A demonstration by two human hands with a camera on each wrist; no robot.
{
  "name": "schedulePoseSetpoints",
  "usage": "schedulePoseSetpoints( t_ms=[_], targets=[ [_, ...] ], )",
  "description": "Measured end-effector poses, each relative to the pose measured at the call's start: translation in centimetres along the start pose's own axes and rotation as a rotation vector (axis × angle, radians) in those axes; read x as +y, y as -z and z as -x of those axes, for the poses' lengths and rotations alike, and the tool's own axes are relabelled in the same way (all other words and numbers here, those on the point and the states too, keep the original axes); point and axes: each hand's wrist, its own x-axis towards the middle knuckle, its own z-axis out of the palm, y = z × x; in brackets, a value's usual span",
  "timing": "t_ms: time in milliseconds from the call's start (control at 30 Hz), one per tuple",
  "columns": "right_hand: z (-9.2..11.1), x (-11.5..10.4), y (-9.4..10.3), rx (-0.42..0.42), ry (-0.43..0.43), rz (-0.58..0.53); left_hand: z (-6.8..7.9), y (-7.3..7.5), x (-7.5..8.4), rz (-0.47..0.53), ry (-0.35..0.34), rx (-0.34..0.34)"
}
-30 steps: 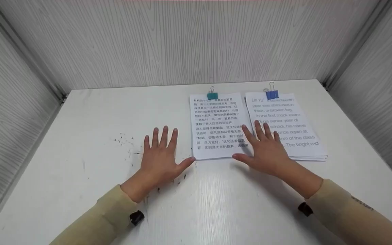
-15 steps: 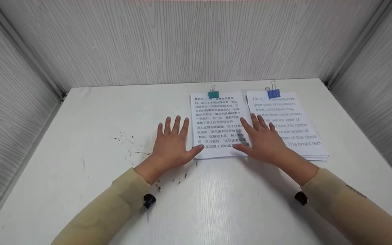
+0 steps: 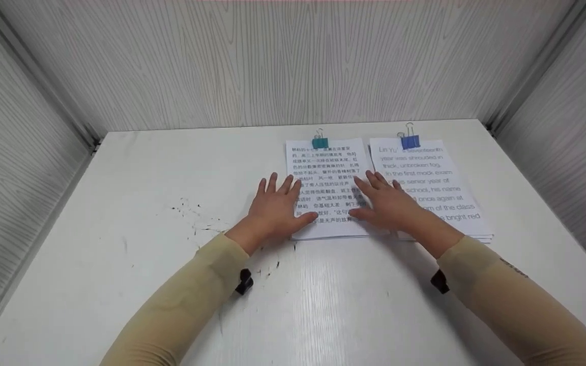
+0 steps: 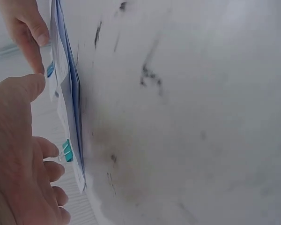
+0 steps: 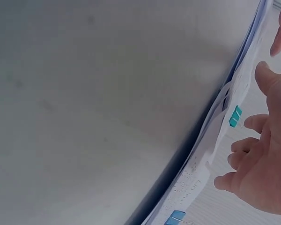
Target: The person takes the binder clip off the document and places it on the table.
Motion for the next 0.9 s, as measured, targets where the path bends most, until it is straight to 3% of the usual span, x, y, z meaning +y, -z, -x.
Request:
schedulePoseSetpoints(
  t_ms=[200,467,900],
  targets=[
    [-0.21,0.15,-0.36,-0.062,0.009,-0.018,-0.17,-0.38,-0.06,0.020,-0.022,-0.049],
    [-0.34,0.09,0.00,-0.115,0.009,-0.026,-0.37,-0.18,-0.05,0.054,-0.040,-0.064],
    [-0.55,0.12,-0.37,-0.109,0.056,-0.001,-0.79,-0.25,-0.11,0.069,-0.064,-0.110]
  ],
)
